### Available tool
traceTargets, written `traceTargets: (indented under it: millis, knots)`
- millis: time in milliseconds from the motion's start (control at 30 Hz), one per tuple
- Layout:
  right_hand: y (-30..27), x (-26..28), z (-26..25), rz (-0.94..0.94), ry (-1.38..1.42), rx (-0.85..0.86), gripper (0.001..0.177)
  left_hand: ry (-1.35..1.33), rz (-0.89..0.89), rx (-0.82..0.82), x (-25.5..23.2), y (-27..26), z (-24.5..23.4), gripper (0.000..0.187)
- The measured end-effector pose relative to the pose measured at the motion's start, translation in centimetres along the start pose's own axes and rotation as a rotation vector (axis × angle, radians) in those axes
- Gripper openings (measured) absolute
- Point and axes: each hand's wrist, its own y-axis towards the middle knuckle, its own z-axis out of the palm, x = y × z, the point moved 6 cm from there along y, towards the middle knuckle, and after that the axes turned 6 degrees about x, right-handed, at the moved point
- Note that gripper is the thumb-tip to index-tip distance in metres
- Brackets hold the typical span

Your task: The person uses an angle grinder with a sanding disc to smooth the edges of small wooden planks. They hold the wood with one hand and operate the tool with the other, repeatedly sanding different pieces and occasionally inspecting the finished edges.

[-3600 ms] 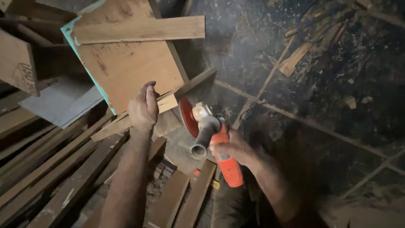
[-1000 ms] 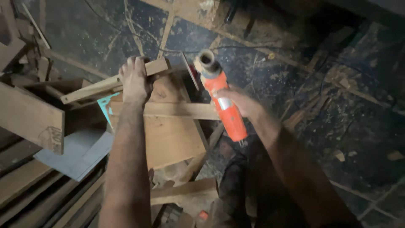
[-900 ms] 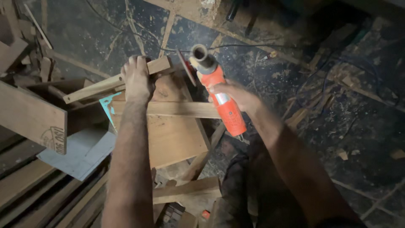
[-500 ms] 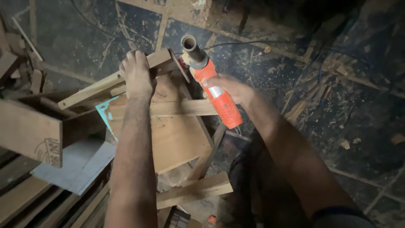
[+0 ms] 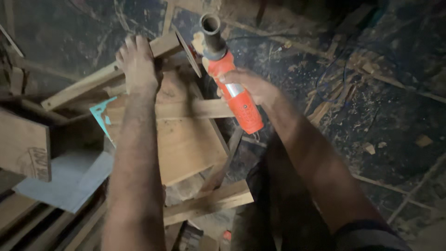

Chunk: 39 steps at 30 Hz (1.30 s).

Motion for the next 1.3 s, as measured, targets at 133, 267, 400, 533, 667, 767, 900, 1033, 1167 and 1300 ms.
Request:
traceTargets:
  millis: [133, 267, 400, 533, 667, 767, 900, 1033, 1167, 1300]
  knots:
    - [0.5, 0.4, -0.5, 0.032, -0.048, -0.087, 0.048, -0.025, 0.043, -0.036, -0.4, 0.3, -0.8, 0.064]
    - [0.3, 0.0, -0.4, 0.027, -0.005, 0.006, 0.046, -0.023, 0.004, 0.025, -0.2, -0.1, -0.8, 0.061]
    - [-0.1, -0.2, -0.1, -0.067, 0.025, 0.079, 0.043, -0.054, 0.040, -0.014, -0.6, -0.1, -1.3, 0.060]
    - [0.6, -0.3, -0.1, -0.032, 0.026, 0.019, 0.039, -0.083, 0.056, -0.016, -0.9, -0.5, -2.1, 0.057]
    - [0.3, -0.2, -0.2, -0.043, -0.008, 0.041, 0.039, -0.089, 0.086, -0.048, -1.2, -0.7, -2.6, 0.060]
    - [0.4, -0.5, -0.6, -0.098, -0.024, 0.055, 0.040, -0.088, 0.046, -0.016, -1.0, -0.7, -2.3, 0.058]
    - [2.2, -1.8, -1.6, -0.007, 0.011, -0.007, 0.040, -0.058, 0.039, -0.003, -1.1, -0.8, -2.6, 0.059]
    - [2.9, -3.0, -3.0, -0.016, -0.007, -0.030, 0.040, -0.076, 0.031, 0.011, -1.3, -1.3, -2.9, 0.057]
    - [1.7, -3.0, -4.6, -0.051, 0.035, -0.059, 0.042, -0.078, 0.056, 0.006, -1.4, -0.8, -3.1, 0.055]
    - [1.0, -2.5, -4.2, -0.044, 0.008, -0.038, 0.042, -0.092, 0.078, 0.009, -1.4, -0.9, -3.2, 0.055]
